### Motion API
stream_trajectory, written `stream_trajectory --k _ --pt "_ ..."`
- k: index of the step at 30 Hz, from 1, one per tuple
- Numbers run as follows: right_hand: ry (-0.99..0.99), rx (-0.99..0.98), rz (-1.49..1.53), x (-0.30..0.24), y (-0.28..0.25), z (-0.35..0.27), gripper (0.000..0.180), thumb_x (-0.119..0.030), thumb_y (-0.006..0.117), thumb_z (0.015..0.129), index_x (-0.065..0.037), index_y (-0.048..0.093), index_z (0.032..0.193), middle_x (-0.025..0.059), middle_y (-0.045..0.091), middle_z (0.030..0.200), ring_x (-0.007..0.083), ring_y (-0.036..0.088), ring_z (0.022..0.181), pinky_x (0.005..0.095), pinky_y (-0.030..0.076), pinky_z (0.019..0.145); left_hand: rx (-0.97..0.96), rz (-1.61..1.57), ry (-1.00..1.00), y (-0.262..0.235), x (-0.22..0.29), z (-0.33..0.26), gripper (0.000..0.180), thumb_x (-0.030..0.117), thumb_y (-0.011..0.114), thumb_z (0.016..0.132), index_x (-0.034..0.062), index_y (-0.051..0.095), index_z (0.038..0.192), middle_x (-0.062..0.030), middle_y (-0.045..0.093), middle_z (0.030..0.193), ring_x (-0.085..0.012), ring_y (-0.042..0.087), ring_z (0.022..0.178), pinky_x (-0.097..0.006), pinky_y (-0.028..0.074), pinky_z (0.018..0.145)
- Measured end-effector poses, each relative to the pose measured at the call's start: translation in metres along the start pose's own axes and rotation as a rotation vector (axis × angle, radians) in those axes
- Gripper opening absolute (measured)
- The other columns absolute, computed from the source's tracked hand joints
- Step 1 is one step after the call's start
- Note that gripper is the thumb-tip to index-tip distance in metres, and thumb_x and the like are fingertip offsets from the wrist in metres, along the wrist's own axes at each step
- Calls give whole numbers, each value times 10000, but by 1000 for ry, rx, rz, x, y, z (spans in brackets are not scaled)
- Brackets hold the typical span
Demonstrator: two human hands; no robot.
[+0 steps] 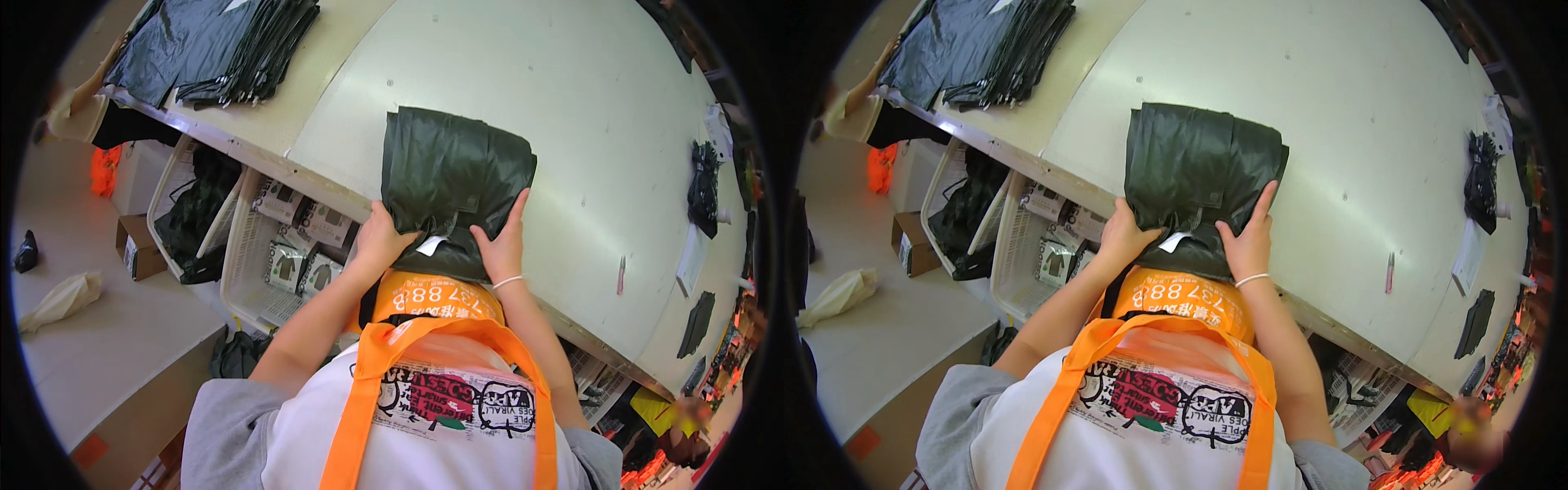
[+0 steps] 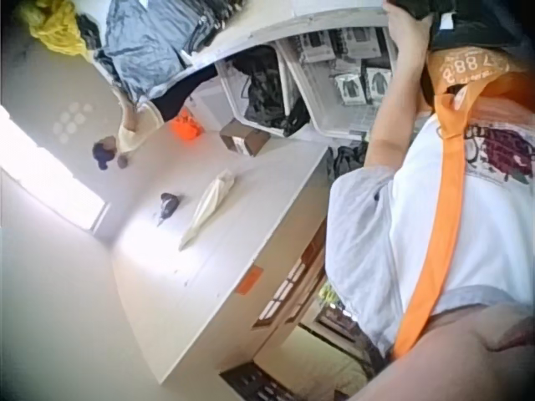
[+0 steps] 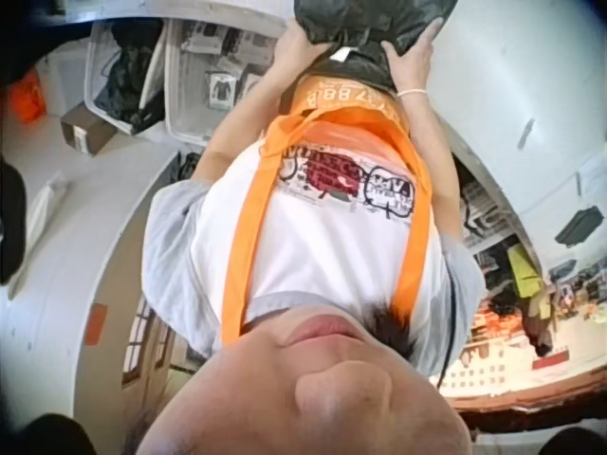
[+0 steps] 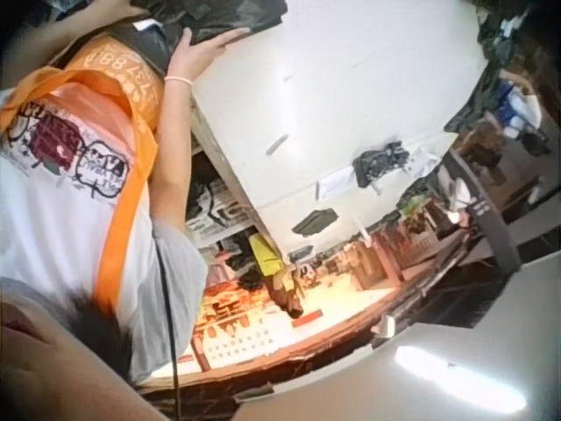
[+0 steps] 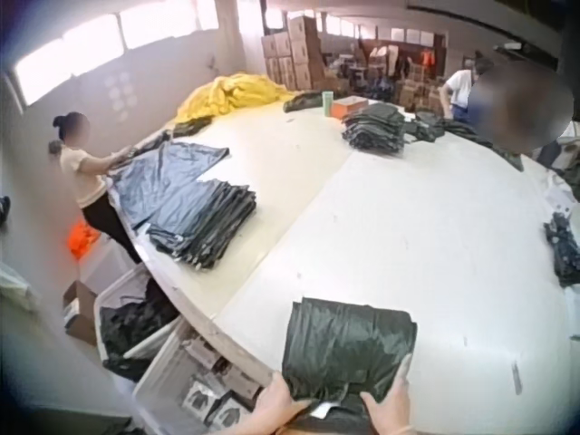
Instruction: The person folds a green jacket on a table, aligning the sleeves and body, then folds it into a compact rectangle. The person uses a small cutting tool to trim a tag or thread from the folded jacket before placing it aside.
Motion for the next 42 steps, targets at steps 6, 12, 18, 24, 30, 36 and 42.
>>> stream_trajectory --k 6,12,18,24,30,36,42 --pt "-112 43 -239 10 -17 18 803 -290 699 801 -181 233 1446 350 355 1310 425 344 1270 449 332 1027 7 -16 128 -1 -20 6 650 233 805 656 -28 373 1065 -291 591 941 -454 574 909 -476 475 757" --pt "-435 103 -173 -60 -16 159 213 -226 647 821 -42 692 918 145 654 975 304 573 993 376 448 884 -92 -13 130 0 -23 10 644 199 795 666 -15 354 1083 -288 581 960 -459 560 928 -478 464 764" --pt "113 -510 -22 -49 40 211 236 -249 654 809 -16 683 826 112 675 776 238 628 698 341 496 694 -133 -32 42 6 -33 10 674 179 801 646 7 366 1132 -249 574 981 -429 552 948 -465 469 761" --pt "98 -149 18 -22 16 251 262 -250 612 842 6 658 808 101 652 732 183 591 658 312 480 664 -134 -63 10 3 -34 12 693 165 813 625 3 361 1125 -263 578 967 -445 555 935 -469 464 757" --pt "15 -700 2 -54 44 212 244 -240 601 876 -4 649 844 36 645 790 109 557 735 277 459 704 -145 -67 -21 6 -38 13 703 168 819 615 0 369 1127 -264 587 953 -444 565 918 -471 467 755" --pt "38 -396 -103 -24 16 207 231 -218 567 881 5 628 873 154 659 843 255 616 776 339 477 740 -236 145 15 -27 -24 67 712 205 821 600 39 418 1163 -217 605 948 -410 577 934 -468 463 785" --pt "184 -89 156 48 -6 155 245 -225 546 905 8 621 895 122 633 746 193 557 654 319 454 650 162 618 415 -98 56 141 772 106 718 659 95 383 1354 -140 527 1212 -302 466 1174 -470 313 1015"
Point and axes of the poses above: each hand's wrist, its own z-axis towards the middle knuckle, its own y-axis out of the palm, x = y × z, the point moved 5 cm from there along z, towards the middle knuckle
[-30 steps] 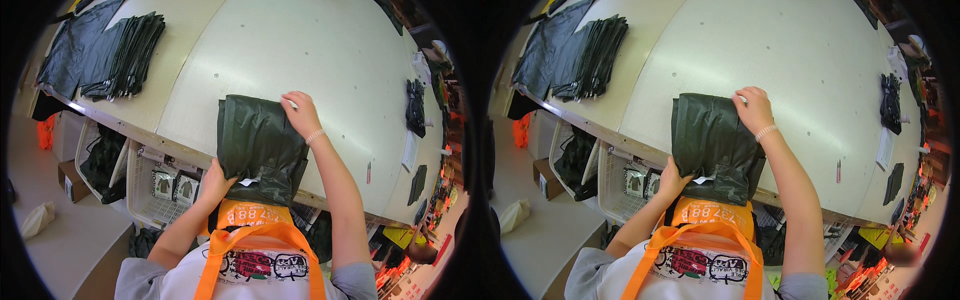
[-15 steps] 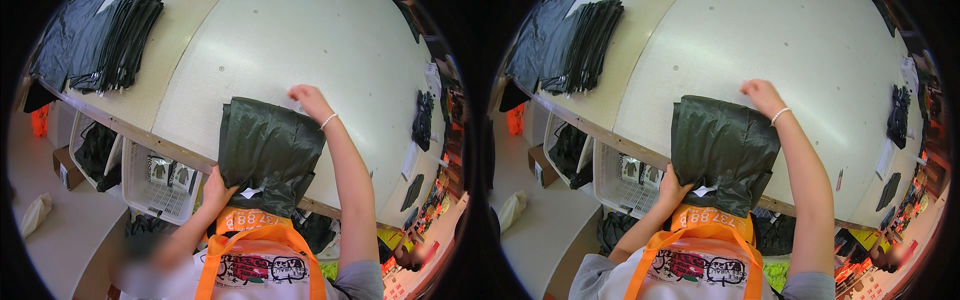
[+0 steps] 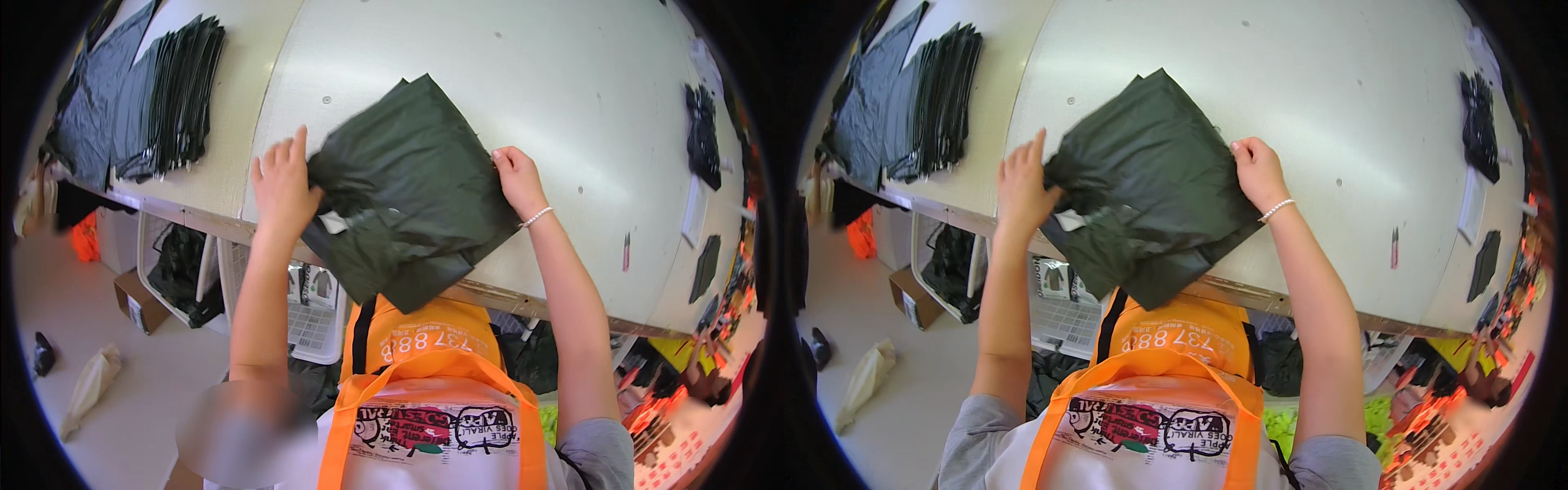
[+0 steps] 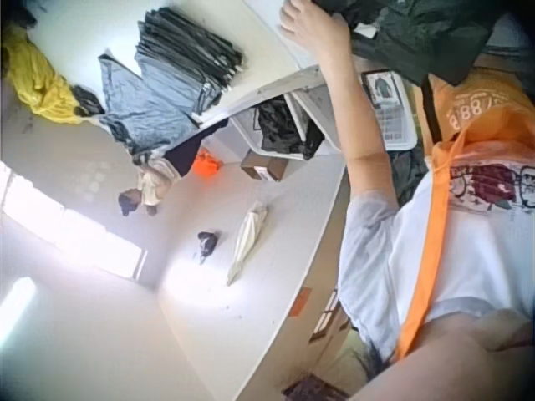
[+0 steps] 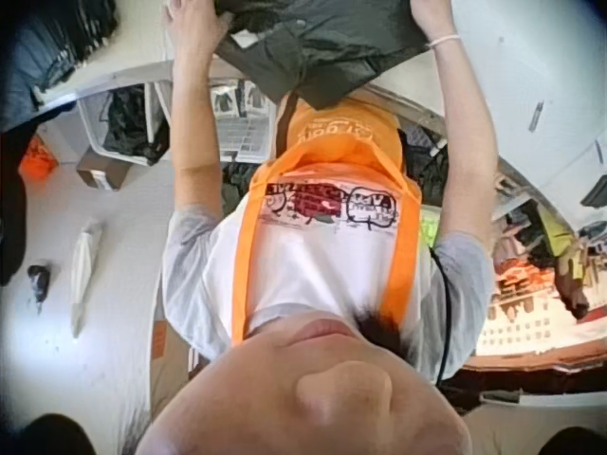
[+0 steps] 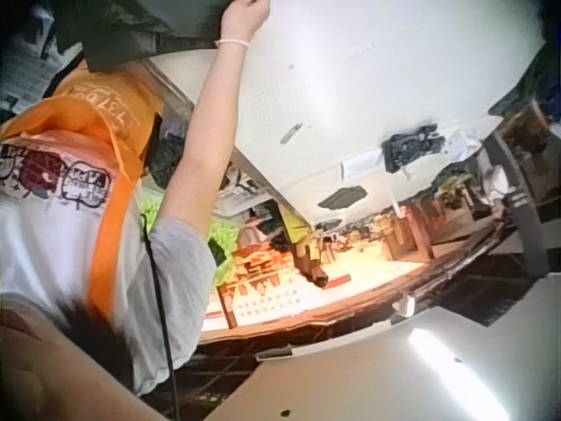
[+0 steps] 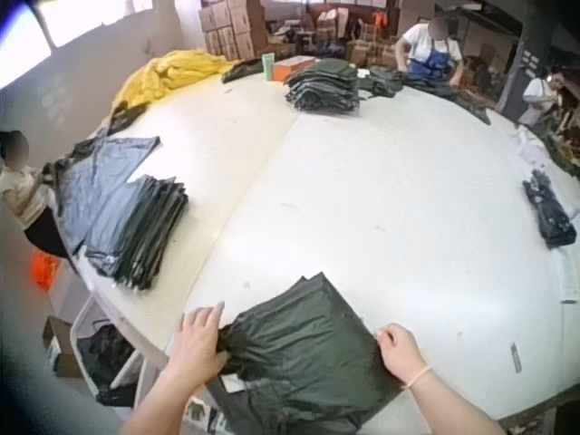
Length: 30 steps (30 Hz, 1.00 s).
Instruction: The person folds a green jacket on a table, aligning the sleeves and body, then folds it into a compact rectangle. The person uses a small cutting tool to trim a tag or thread from the folded jacket before placing it aside.
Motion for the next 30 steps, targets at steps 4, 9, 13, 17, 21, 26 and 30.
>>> stream_trajectory --k 4,9,13,17,21,26,30 --pt "88 -27 210 25 25 -42 204 -182 565 890 14 617 880 99 624 699 177 572 626 304 464 619 74 15 129 -13 69 7 750 274 628 787 118 282 1434 -151 335 1439 -361 268 1346 -571 176 1078" --pt "166 -111 580 48 55 -97 110 -86 601 858 0 627 920 66 644 738 114 596 654 248 484 615 104 -119 36 55 72 -29 788 478 588 824 119 270 1449 -170 161 1520 -434 161 1372 -646 134 1046" --pt "-32 -21 793 48 52 -102 148 -34 613 845 -8 636 989 66 653 810 103 596 695 248 497 636 56 -182 -45 60 71 -57 751 421 572 849 113 251 1455 -174 142 1525 -434 121 1384 -638 132 1051" --pt "-249 -59 709 24 37 -90 150 -35 639 825 -22 642 975 75 614 826 144 594 710 262 478 632 59 -169 -73 70 67 -71 724 404 531 873 104 229 1459 -174 141 1525 -437 106 1386 -636 132 1052" --pt "-397 -103 524 14 39 -79 56 -35 597 836 -19 578 887 104 558 825 228 563 719 311 457 648 84 -152 -73 82 66 -76 719 422 482 893 89 199 1464 -178 141 1523 -445 96 1385 -647 127 1044" --pt "-601 69 444 14 31 -70 25 2 512 858 -19 498 854 129 524 859 292 538 768 353 447 683 112 -149 -111 89 68 -78 720 452 437 904 73 190 1464 -178 139 1524 -451 79 1385 -654 110 1041" --pt "-426 125 433 39 9 -58 53 -7 549 847 -21 520 889 118 527 883 279 555 770 354 461 685 118 -158 -112 95 65 -79 714 449 427 909 72 185 1465 -177 138 1525 -452 76 1385 -656 106 1039"
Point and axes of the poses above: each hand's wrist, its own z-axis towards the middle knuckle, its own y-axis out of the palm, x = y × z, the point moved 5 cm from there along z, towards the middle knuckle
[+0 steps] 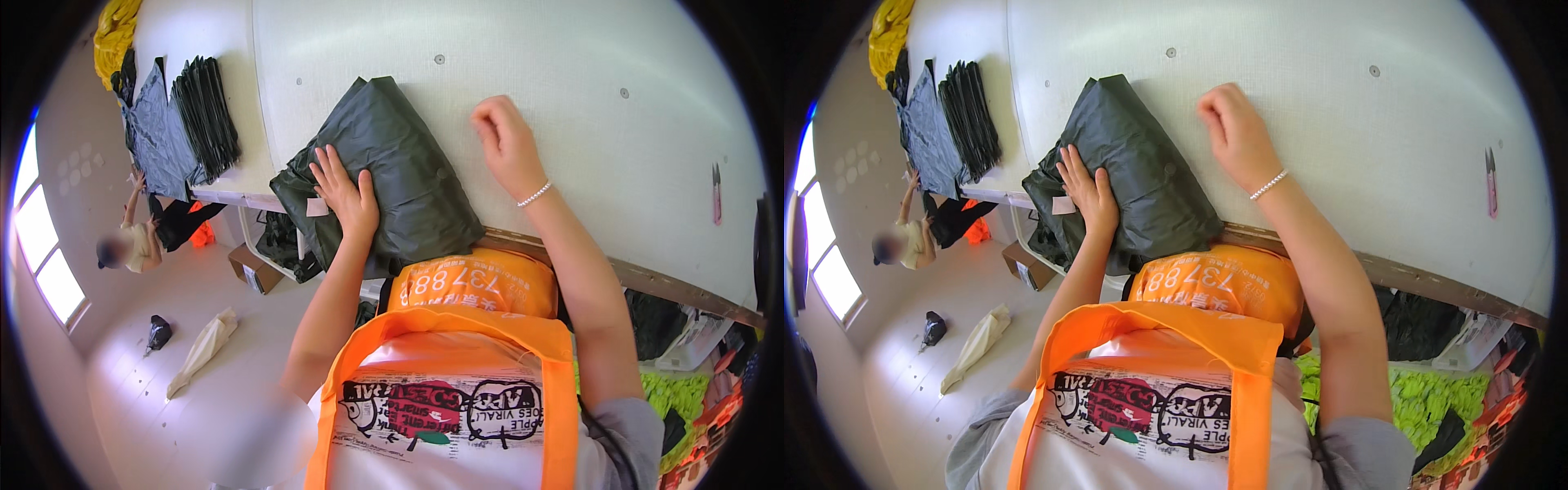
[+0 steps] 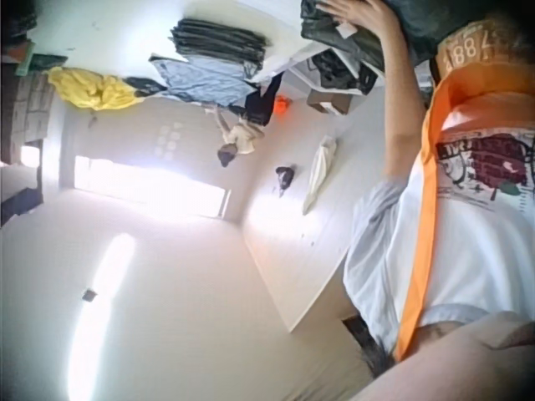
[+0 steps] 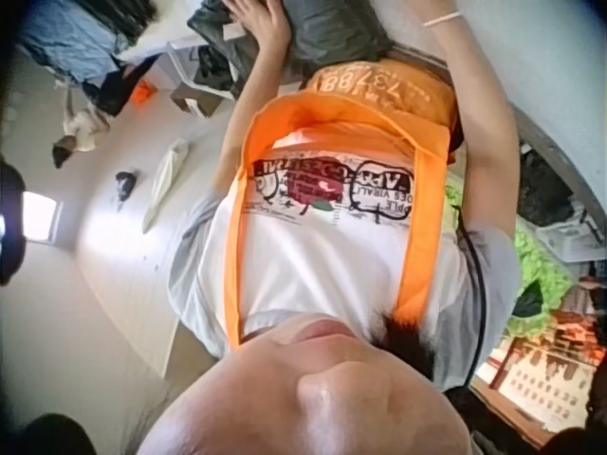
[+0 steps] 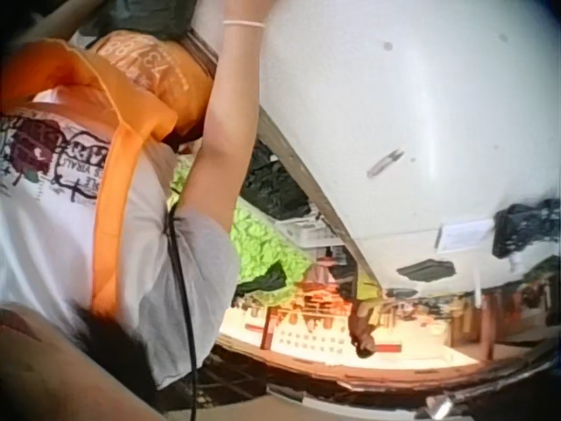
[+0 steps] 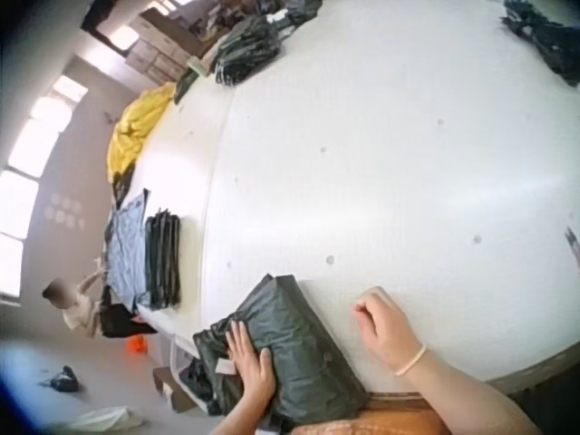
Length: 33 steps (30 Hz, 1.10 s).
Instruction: The person folds a green jacket on a table, aligning the sleeves and body, then folds it into a compact rectangle. The person uses a small cutting tool to trim a tag or thread from the folded jacket before placing it aside.
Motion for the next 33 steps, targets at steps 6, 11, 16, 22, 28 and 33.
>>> stream_trajectory --k 6,11,16,22,28,33 --pt "-142 -221 74 -21 36 -4 112 -55 608 830 -72 568 932 95 557 930 226 599 779 317 486 678 6 23 8 1 -1 1 702 438 419 913 71 186 1464 -176 147 1522 -456 81 1383 -654 109 1040" --pt "-54 -50 36 -16 15 -4 63 -68 581 851 -57 528 881 111 555 849 231 595 784 322 486 714 20 31 17 2 3 3 692 436 415 916 70 195 1461 -173 154 1521 -455 87 1381 -651 109 1042" --pt "-105 677 -640 19 -175 -11 168 -176 599 883 -39 582 981 94 591 1004 240 546 987 361 421 902 39 27 -12 2 -5 -4 683 430 417 917 75 203 1460 -169 160 1521 -449 90 1383 -648 106 1045" --pt "212 409 -1267 105 -367 -71 461 -305 615 874 -44 530 1244 156 567 1190 319 517 1113 415 376 986 46 30 2 4 -2 0 683 419 437 912 82 208 1460 -167 172 1518 -445 96 1383 -649 109 1043" --pt "200 553 -1248 76 -350 -77 411 -288 607 886 -28 562 1201 168 570 1169 301 548 1053 383 430 928 89 38 30 4 -5 0 677 430 445 911 84 233 1452 -165 200 1510 -437 113 1382 -647 118 1043" --pt "276 483 -1217 99 -369 -114 345 -238 592 897 -16 567 1159 173 573 1144 302 554 1030 374 437 910 99 35 17 4 -6 -1 682 451 453 902 99 249 1449 -160 210 1508 -441 131 1376 -650 127 1040"
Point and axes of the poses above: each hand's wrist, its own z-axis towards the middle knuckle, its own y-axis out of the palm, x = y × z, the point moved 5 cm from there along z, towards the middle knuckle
